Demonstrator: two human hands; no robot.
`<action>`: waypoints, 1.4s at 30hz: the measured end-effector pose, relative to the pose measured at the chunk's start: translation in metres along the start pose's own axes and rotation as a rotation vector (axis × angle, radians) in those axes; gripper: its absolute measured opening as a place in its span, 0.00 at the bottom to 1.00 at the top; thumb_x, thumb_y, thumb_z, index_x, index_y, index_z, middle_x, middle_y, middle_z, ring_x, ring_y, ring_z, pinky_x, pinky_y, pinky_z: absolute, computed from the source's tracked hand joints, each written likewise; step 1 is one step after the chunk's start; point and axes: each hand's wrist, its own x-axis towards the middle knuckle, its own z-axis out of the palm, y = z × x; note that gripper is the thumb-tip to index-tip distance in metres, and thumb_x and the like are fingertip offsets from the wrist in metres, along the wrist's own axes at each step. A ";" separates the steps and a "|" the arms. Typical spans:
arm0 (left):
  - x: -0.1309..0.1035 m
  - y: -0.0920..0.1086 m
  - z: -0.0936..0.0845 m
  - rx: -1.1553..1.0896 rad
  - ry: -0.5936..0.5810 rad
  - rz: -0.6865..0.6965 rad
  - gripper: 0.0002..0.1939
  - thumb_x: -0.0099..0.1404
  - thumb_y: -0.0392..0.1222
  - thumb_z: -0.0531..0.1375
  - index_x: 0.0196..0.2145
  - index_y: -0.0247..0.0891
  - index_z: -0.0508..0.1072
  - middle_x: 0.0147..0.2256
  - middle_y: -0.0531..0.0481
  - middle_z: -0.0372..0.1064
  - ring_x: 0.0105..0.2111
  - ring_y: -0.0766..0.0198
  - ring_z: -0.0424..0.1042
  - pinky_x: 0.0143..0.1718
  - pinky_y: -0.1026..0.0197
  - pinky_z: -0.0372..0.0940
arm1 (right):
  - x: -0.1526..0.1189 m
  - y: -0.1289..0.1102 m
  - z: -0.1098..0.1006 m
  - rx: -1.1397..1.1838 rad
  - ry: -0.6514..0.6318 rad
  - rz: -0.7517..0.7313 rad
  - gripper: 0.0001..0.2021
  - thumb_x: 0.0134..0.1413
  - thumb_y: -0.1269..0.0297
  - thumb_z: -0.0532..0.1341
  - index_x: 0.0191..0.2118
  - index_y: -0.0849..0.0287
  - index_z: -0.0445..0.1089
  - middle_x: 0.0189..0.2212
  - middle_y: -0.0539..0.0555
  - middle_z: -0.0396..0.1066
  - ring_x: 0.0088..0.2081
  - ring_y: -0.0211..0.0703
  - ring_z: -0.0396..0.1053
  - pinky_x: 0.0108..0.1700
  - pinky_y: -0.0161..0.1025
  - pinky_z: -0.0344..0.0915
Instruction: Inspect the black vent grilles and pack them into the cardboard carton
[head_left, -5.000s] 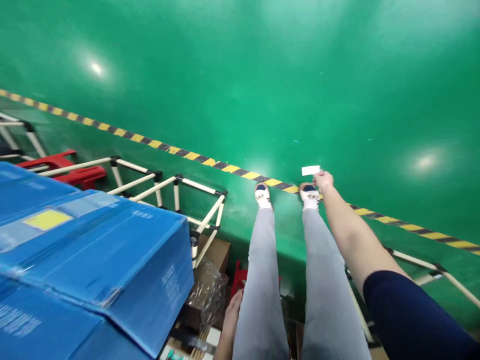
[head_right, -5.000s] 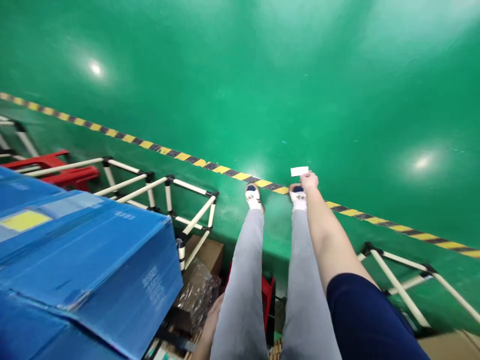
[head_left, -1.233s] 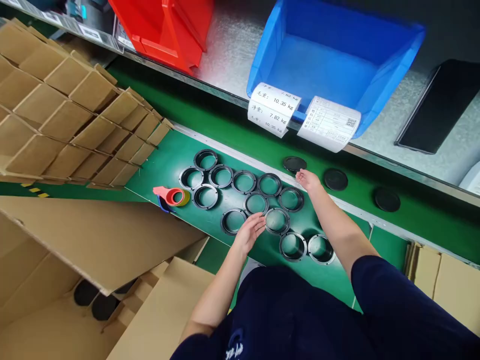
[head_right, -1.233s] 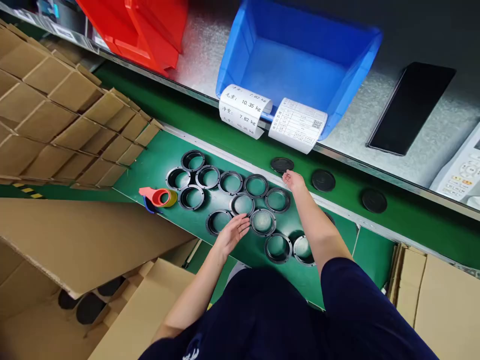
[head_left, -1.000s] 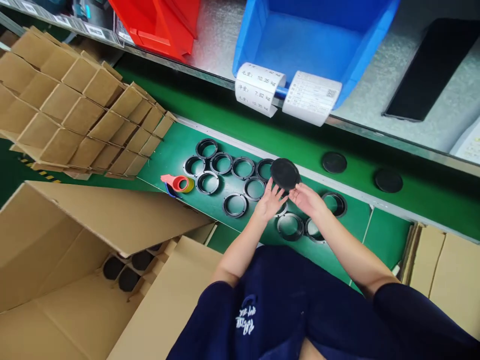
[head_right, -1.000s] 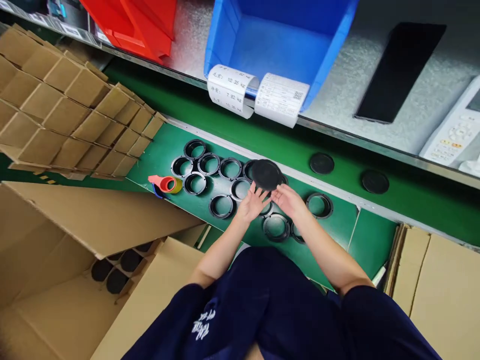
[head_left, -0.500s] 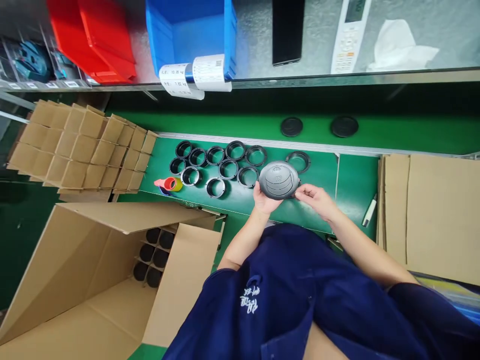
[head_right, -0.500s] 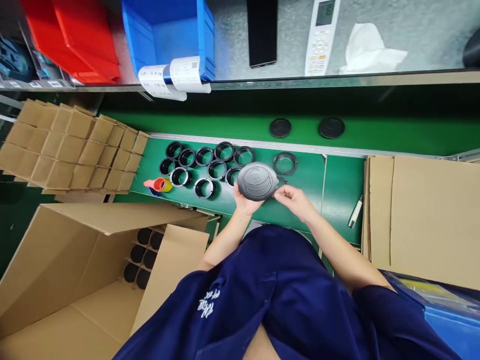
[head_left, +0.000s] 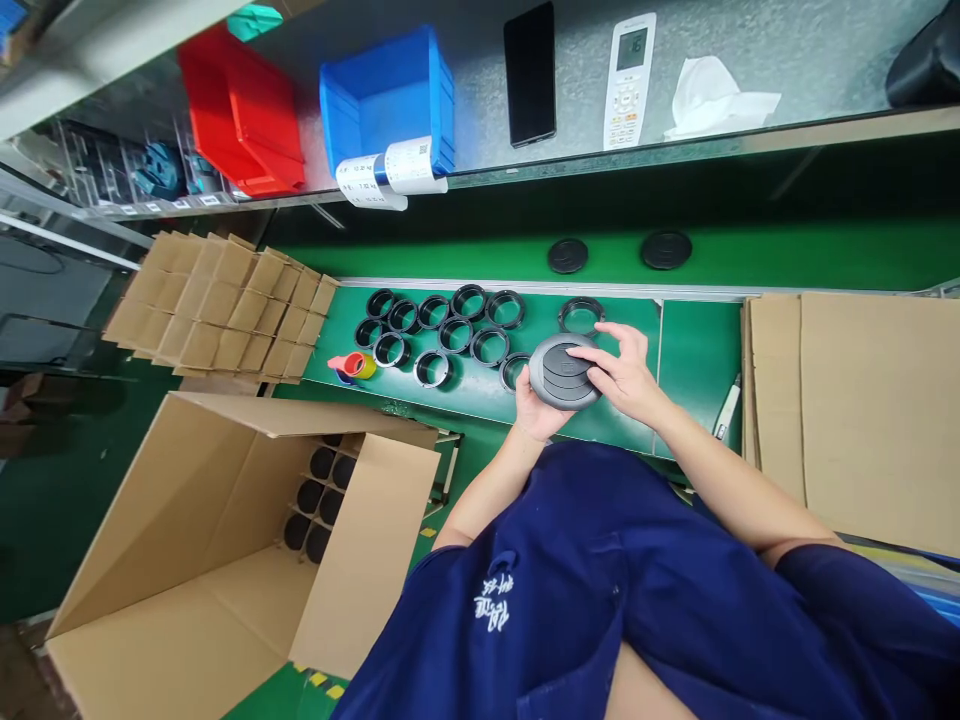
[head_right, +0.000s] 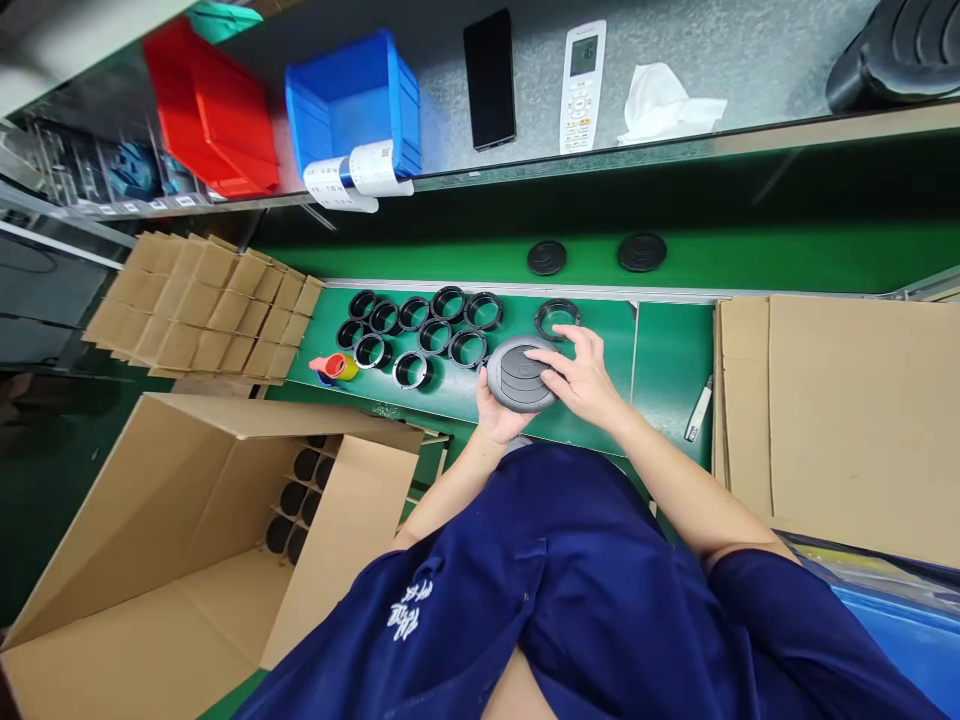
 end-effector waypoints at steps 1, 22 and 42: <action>0.000 0.000 0.001 0.009 -0.004 0.011 0.31 0.66 0.60 0.60 0.59 0.38 0.71 0.60 0.40 0.71 0.67 0.44 0.61 0.69 0.38 0.54 | 0.000 0.002 0.002 0.021 -0.008 0.015 0.23 0.72 0.47 0.49 0.55 0.47 0.78 0.65 0.59 0.55 0.67 0.63 0.47 0.69 0.69 0.47; 0.015 0.029 -0.004 0.001 -0.034 -0.082 0.37 0.68 0.66 0.55 0.65 0.41 0.64 0.63 0.35 0.66 0.67 0.40 0.62 0.69 0.31 0.49 | 0.017 -0.001 0.012 0.225 -0.019 0.200 0.35 0.73 0.40 0.36 0.65 0.50 0.69 0.63 0.59 0.61 0.65 0.55 0.58 0.70 0.60 0.50; 0.035 0.055 0.025 0.166 0.032 0.264 0.40 0.65 0.76 0.50 0.64 0.49 0.66 0.63 0.46 0.68 0.67 0.46 0.62 0.68 0.40 0.56 | 0.038 -0.044 0.081 0.983 0.312 0.703 0.19 0.43 0.45 0.73 0.33 0.56 0.74 0.28 0.50 0.72 0.29 0.39 0.65 0.32 0.37 0.64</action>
